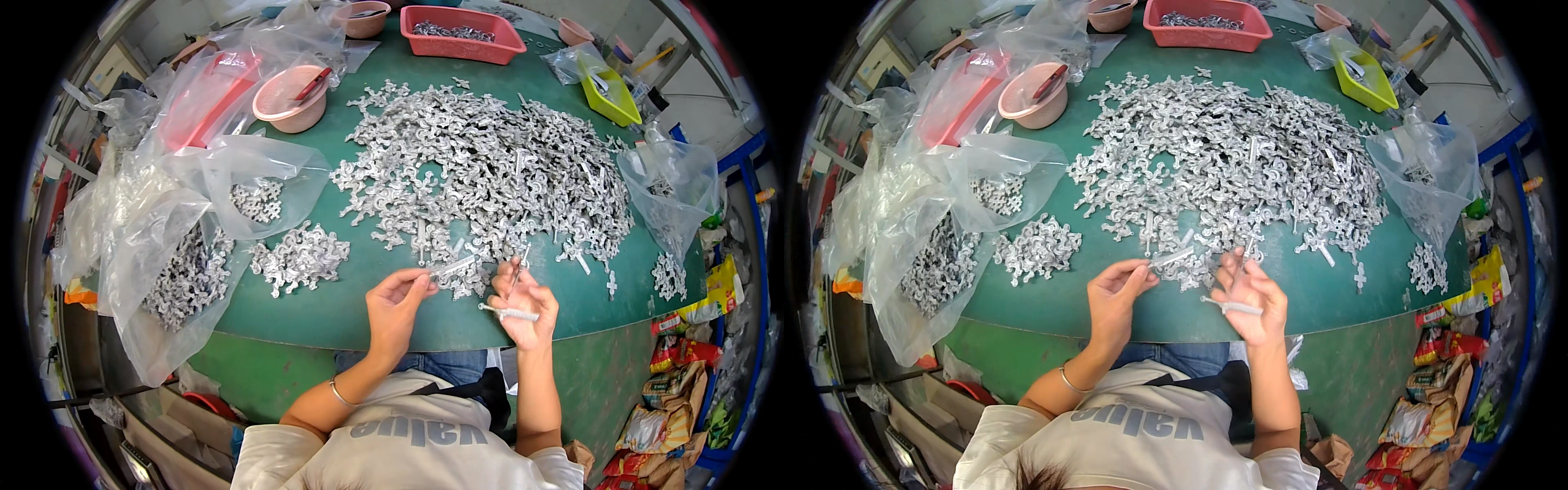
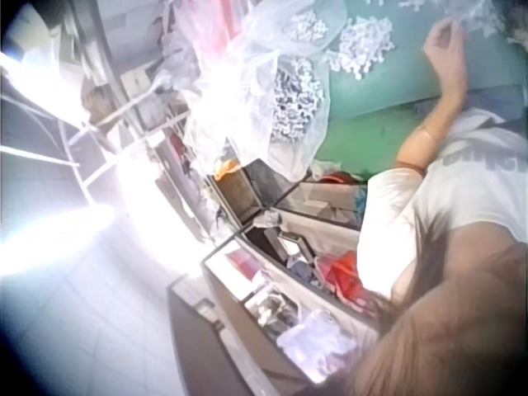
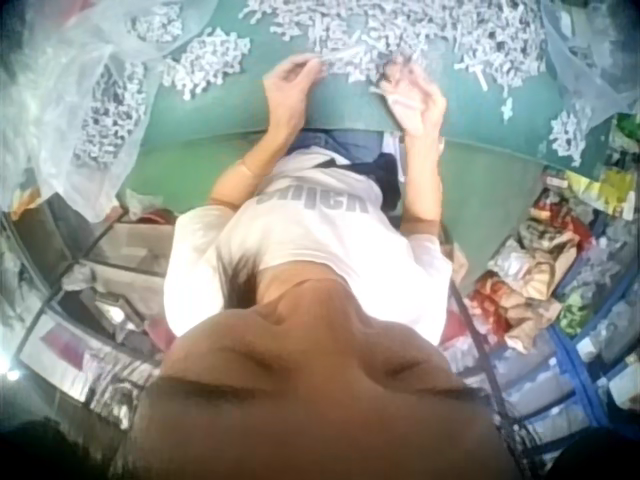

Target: The person picks up and handles various small metallic cross-shaped objects from a large pile on a table.

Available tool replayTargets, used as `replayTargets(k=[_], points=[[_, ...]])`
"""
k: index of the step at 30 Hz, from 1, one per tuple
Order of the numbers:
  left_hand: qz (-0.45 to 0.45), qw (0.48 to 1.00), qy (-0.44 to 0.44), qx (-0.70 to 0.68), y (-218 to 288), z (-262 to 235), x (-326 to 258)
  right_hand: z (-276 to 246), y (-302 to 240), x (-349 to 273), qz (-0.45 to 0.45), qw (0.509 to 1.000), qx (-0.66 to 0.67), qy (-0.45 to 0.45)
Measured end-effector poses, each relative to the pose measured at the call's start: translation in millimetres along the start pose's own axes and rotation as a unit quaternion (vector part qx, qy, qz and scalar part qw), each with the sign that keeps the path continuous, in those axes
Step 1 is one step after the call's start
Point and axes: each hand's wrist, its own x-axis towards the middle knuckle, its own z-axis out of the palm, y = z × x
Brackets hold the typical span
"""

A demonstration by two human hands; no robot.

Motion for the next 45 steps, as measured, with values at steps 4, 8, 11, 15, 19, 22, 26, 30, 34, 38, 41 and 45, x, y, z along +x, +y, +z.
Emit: replayTargets(k=[4,8,11,15,19,22,26,30,34,38,41,45], points=[[0.019,0.999,-0.002,-0.051,-8,26,-7,-11,21,9,-0.007,0.999,0.013,0.046],[0.029,0.999,0.022,-0.035,-9,39,-8,-5,34,25,-0.100,0.995,-0.007,0.019],[0.110,0.993,-0.008,0.030,-20,41,-16,20,36,29,-0.168,0.963,-0.067,0.202],[0.215,0.950,-0.087,0.210,-20,53,-22,13,44,22,-0.229,0.962,-0.079,0.129],[0.225,0.943,-0.113,0.215,-12,55,-23,7,38,23,-0.278,0.956,-0.035,0.090],[0.282,0.868,-0.061,0.403,6,37,-5,3,22,19,-0.229,0.972,0.039,0.045],[0.263,0.733,-0.060,0.624,3,14,22,4,21,15,-0.209,0.976,0.052,0.038],[0.287,0.729,-0.079,0.616,2,11,27,0,19,11,-0.197,0.978,0.064,0.015],[0.314,0.781,-0.049,0.537,19,-4,25,-4,16,4,-0.177,0.980,0.082,0.041],[0.287,0.781,-0.053,0.552,12,-21,23,-7,18,1,-0.164,0.981,0.091,0.055],[0.269,0.779,-0.062,0.563,8,-23,20,-10,21,2,-0.146,0.982,0.108,0.045],[0.258,0.759,-0.073,0.594,7,-19,18,-11,22,0,-0.144,0.983,0.103,0.042]])
